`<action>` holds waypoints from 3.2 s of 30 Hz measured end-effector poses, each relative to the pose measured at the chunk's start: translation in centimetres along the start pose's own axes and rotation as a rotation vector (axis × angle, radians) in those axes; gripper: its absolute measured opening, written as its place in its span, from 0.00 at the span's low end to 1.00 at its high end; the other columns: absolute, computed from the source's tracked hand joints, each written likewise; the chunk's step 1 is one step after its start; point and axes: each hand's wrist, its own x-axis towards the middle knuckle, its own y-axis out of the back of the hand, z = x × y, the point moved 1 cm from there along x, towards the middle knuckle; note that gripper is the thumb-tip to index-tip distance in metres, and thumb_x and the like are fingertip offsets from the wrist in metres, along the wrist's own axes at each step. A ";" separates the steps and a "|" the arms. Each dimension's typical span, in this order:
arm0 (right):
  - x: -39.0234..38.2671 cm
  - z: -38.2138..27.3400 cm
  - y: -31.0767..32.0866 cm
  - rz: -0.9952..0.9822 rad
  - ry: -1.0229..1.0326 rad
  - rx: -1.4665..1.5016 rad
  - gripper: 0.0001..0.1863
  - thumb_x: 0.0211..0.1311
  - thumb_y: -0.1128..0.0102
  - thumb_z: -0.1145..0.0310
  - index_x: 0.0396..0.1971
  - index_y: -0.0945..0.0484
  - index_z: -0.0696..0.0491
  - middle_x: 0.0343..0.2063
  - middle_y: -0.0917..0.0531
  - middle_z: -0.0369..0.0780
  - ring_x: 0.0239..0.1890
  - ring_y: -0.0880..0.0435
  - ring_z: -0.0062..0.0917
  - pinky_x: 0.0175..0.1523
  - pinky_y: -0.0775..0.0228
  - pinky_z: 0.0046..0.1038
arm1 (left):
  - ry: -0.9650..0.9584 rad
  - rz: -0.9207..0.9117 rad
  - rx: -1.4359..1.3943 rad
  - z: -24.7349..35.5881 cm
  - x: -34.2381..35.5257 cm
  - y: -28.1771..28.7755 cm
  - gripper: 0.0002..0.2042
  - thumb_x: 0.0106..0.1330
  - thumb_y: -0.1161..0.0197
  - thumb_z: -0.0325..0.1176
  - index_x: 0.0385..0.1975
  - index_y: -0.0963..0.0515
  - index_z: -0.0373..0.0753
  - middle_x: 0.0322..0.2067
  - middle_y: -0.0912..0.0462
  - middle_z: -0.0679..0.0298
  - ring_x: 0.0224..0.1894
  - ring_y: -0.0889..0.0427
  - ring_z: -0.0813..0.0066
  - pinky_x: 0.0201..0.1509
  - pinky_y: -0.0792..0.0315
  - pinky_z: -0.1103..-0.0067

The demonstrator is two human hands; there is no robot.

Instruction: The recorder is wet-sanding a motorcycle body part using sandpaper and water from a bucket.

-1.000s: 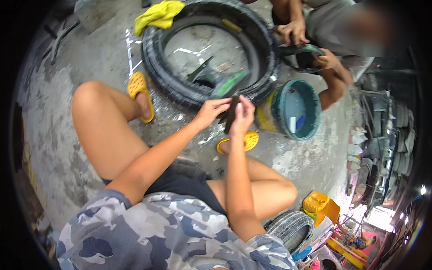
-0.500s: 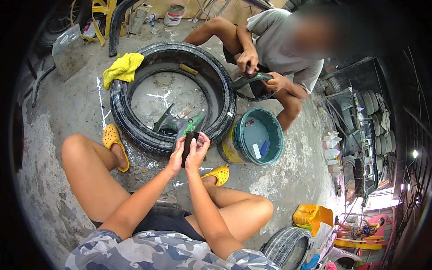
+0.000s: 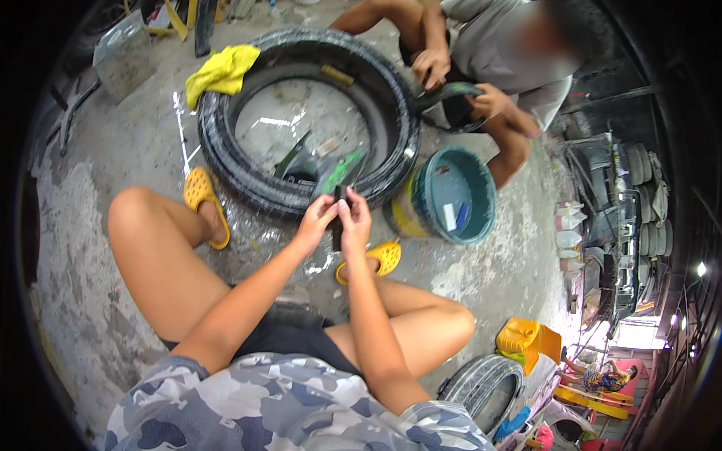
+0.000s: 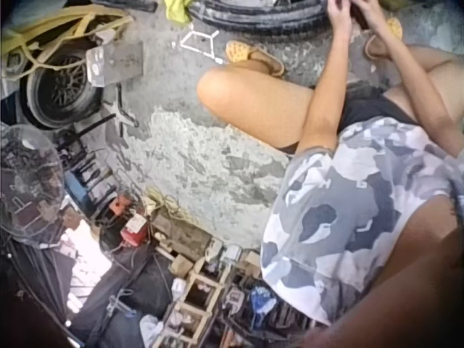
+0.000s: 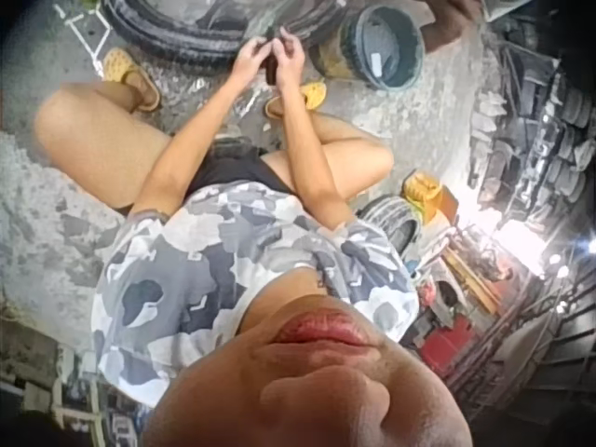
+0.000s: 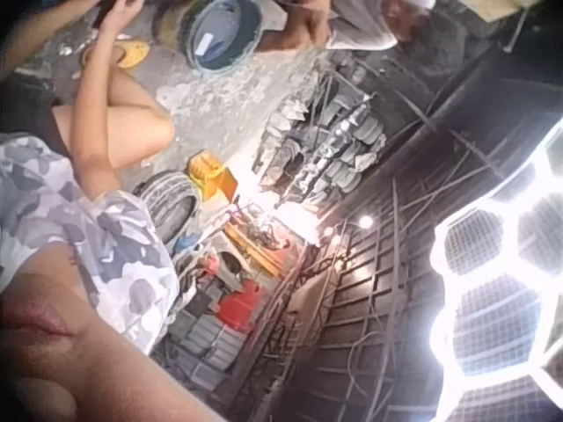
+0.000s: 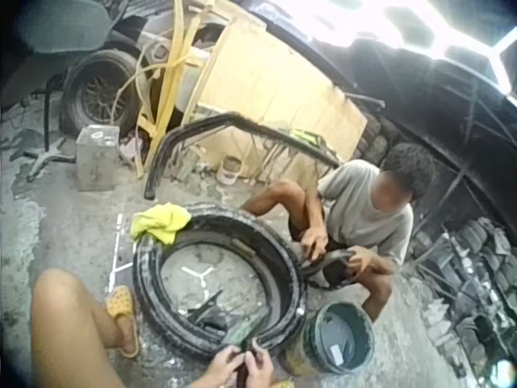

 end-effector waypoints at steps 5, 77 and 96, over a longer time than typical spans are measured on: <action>-1.8 -1.1 2.2 -0.093 -0.093 -0.046 0.30 0.60 0.35 0.76 0.61 0.35 0.64 0.55 0.26 0.42 0.56 0.27 0.23 0.62 0.36 0.25 | 0.059 -0.080 0.130 -0.1 0.2 0.3 0.07 0.66 0.38 0.33 0.30 0.26 0.38 0.26 0.25 0.74 0.32 0.28 0.89 0.37 0.34 0.86; 0.0 2.5 -2.1 0.177 0.270 -1.196 0.23 0.61 0.47 0.77 0.57 0.31 0.62 0.41 0.28 0.54 0.46 0.26 0.52 0.51 0.33 0.42 | 0.110 0.048 1.228 3.5 13.1 2.7 0.32 0.52 0.37 0.63 0.41 0.16 0.37 0.39 0.16 0.51 0.49 0.23 0.62 0.61 0.42 0.72; 5.9 1.8 -2.8 0.226 0.303 -1.266 0.19 0.63 0.48 0.74 0.54 0.28 0.61 0.42 0.27 0.56 0.44 0.26 0.53 0.49 0.32 0.43 | 0.130 0.030 1.222 3.2 13.3 2.6 0.31 0.51 0.37 0.63 0.39 0.16 0.38 0.38 0.16 0.52 0.49 0.22 0.62 0.60 0.41 0.71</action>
